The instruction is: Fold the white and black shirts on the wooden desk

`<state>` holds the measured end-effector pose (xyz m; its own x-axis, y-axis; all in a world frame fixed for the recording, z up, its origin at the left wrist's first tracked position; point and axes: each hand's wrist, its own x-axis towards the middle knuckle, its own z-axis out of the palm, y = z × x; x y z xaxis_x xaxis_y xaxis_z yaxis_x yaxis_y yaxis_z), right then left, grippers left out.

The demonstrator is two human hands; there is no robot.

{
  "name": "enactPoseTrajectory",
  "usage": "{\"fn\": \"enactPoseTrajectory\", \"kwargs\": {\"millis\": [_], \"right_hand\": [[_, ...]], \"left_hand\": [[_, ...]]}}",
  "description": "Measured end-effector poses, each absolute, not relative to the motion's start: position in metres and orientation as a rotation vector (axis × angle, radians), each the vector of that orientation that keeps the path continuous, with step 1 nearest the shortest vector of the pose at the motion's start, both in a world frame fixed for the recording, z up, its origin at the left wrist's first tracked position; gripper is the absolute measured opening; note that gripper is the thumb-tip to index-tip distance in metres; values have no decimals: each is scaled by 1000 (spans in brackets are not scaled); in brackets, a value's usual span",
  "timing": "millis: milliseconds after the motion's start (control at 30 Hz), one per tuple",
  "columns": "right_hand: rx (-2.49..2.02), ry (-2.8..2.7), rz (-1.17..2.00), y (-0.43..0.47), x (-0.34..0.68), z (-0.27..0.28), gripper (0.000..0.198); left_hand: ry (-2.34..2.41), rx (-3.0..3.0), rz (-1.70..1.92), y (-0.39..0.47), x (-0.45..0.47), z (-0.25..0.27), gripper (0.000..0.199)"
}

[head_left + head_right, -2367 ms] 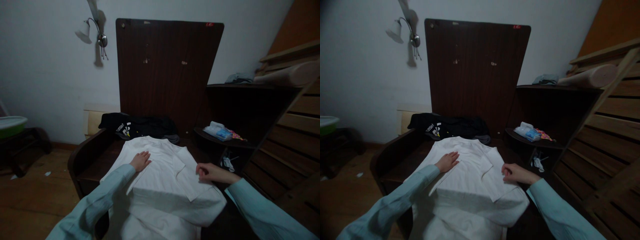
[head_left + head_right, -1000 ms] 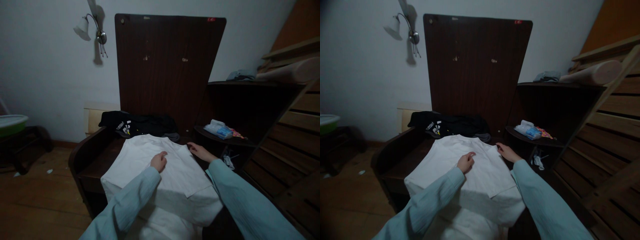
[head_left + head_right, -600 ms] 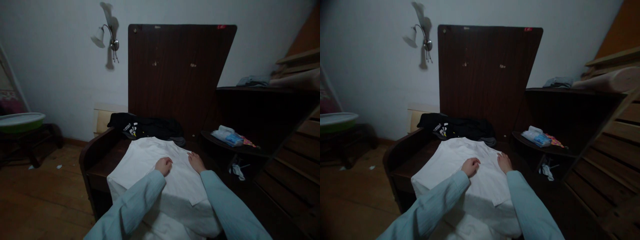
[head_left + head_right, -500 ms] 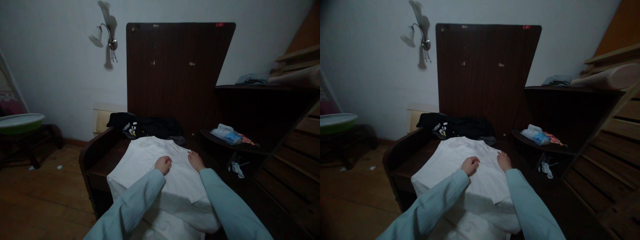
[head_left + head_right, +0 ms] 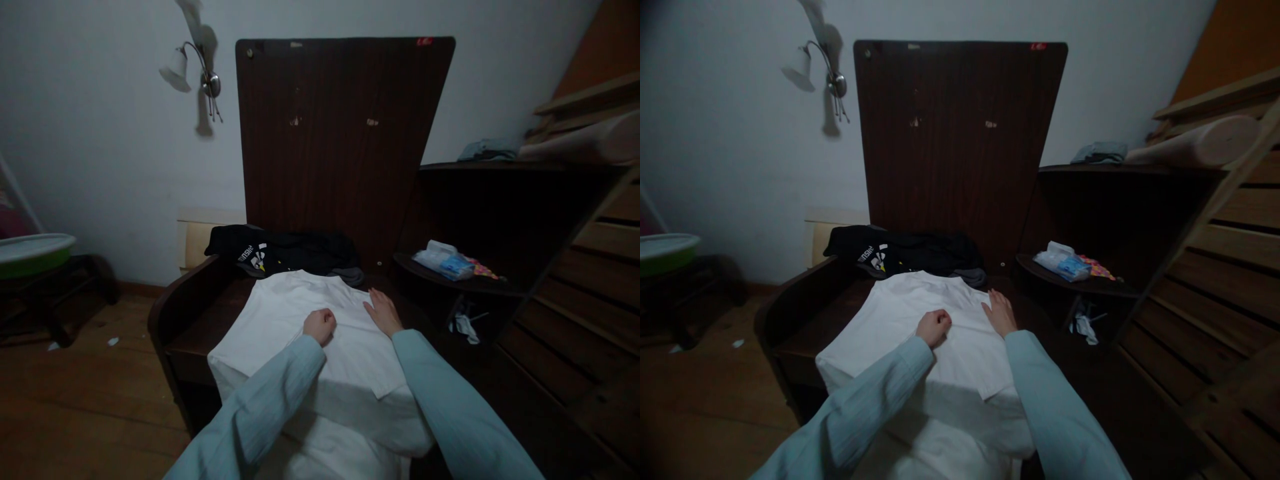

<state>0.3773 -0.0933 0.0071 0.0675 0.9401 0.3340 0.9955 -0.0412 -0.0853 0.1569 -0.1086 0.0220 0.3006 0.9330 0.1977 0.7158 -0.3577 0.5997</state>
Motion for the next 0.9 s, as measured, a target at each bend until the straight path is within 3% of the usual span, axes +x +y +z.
{"fn": "enactPoseTrajectory", "kwargs": {"millis": [133, 433, 667, 767, 900], "right_hand": [[-2061, -2026, -181, -93, 375, 10, 44], [-2230, -2059, 10, -86, 379, 3, 55], [-2294, -2020, 144, -86, 376, 4, 65], [-2290, -2023, 144, -86, 376, 5, 64], [-2292, -2009, 143, -86, 375, 5, 64]], "left_hand": [[1486, 2213, 659, -109, 157, 23, 24], [1474, 2214, 630, -109, 158, 22, 24], [1406, 2367, 847, -107, 158, 16, 21], [1078, 2554, 954, -113, 158, 17, 23], [491, 2783, 658, -129, 162, 27, 29]]}}
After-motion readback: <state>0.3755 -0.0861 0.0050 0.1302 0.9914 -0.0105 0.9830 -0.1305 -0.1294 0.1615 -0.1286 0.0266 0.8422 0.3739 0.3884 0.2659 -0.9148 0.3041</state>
